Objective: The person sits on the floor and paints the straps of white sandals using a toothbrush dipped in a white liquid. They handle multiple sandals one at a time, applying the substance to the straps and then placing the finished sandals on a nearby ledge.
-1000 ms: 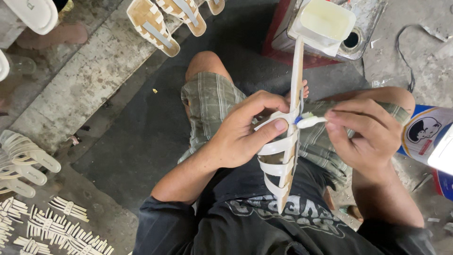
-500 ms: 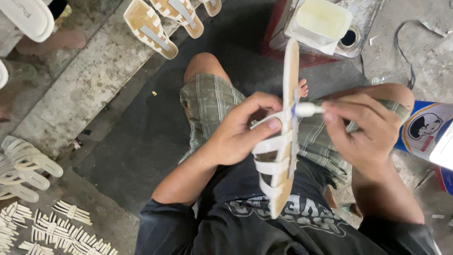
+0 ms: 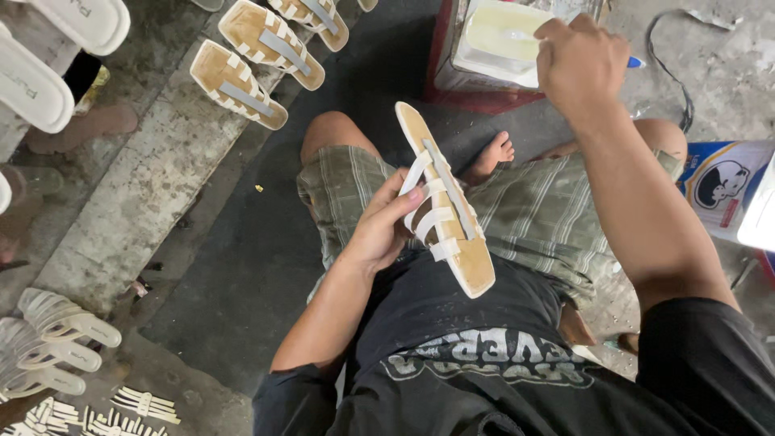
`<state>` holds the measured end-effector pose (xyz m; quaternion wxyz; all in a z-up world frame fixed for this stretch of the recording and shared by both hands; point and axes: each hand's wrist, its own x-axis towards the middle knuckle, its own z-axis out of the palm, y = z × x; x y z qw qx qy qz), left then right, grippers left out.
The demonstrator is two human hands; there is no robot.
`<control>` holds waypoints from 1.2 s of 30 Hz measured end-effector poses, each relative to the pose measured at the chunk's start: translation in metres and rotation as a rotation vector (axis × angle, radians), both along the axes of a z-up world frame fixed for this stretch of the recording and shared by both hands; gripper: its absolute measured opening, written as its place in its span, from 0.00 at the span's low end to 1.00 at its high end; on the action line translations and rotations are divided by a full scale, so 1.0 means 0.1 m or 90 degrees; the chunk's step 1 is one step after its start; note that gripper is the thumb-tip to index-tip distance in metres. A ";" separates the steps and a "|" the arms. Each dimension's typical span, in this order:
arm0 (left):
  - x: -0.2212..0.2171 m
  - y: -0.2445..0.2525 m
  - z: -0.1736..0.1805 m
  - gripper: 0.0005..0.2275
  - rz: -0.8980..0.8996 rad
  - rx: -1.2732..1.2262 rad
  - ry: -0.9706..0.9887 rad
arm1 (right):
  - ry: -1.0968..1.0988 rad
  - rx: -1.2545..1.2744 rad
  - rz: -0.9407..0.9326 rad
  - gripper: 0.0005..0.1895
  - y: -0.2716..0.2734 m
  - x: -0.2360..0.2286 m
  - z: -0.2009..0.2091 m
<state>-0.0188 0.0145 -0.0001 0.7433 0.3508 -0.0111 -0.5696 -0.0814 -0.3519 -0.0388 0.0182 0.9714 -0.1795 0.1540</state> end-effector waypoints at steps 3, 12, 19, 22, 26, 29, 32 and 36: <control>0.06 0.03 -0.07 0.14 -0.005 -0.022 -0.050 | 0.023 -0.041 0.006 0.09 0.00 -0.03 0.06; 0.16 0.00 0.12 0.04 0.101 0.006 -0.395 | 0.054 0.316 -0.028 0.06 0.63 -0.62 0.91; 0.11 -0.06 0.48 0.05 0.040 0.002 -0.514 | -0.184 0.727 0.179 0.09 1.53 -0.88 1.02; 0.10 -0.07 0.55 0.06 0.025 0.024 -0.537 | -0.220 0.634 0.181 0.09 1.57 -0.83 1.02; 0.09 -0.05 0.56 0.06 0.034 0.016 -0.531 | -0.224 0.564 0.182 0.08 1.61 -0.81 1.03; 0.10 -0.03 0.57 0.06 0.045 0.023 -0.541 | -0.222 0.599 0.198 0.08 1.61 -0.85 1.04; 0.08 -0.02 0.57 0.06 0.040 0.014 -0.546 | -0.227 0.577 0.190 0.08 1.59 -0.89 1.01; 0.07 -0.05 0.58 0.07 0.027 0.019 -0.547 | -0.228 0.576 0.177 0.08 1.58 -0.91 0.97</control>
